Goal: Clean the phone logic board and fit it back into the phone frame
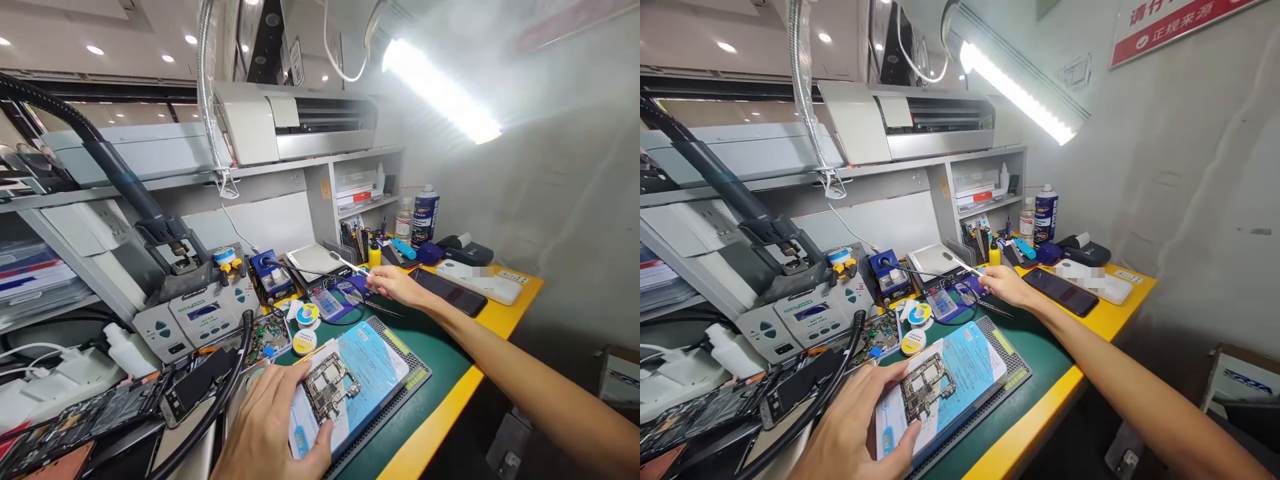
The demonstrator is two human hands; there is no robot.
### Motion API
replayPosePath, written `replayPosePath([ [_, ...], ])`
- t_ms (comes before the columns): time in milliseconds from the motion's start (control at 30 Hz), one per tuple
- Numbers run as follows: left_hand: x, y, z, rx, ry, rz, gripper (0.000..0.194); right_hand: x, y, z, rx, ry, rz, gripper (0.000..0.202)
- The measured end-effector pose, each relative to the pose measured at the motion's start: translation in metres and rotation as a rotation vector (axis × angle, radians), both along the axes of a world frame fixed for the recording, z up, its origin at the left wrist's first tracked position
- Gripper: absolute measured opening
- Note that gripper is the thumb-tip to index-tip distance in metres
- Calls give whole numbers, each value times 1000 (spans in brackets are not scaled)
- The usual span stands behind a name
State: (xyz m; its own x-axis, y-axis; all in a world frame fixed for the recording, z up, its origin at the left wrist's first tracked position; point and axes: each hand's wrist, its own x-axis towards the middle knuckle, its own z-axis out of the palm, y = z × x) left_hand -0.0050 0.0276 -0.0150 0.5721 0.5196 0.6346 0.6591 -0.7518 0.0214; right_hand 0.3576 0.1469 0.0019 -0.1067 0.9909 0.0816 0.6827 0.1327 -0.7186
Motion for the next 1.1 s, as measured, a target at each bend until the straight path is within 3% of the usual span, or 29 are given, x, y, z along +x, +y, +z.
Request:
replayPosePath([
  [300,-6,-2,-5,-13,-20,-44,54,-3,11,23,-30,-333,118,33],
  [433,-3,-2,-5,-32,-21,-36,54,-12,20,31,12,-333,114,34],
  [567,-1,-4,-5,-71,-28,-18,53,-25,10,51,124,-206,49,35],
  [667,1,-6,-4,-116,-32,-17,52,-55,-5,63,94,-72,78,40],
  [767,2,-8,-1,-160,-41,-12,49,-108,-8,61,-48,9,180,35],
  [933,4,-9,-1,-185,-65,-10,51,-190,30,59,-51,110,133,32],
  [1100,7,-7,-7,-167,-91,5,50,-212,65,78,81,236,83,38],
])
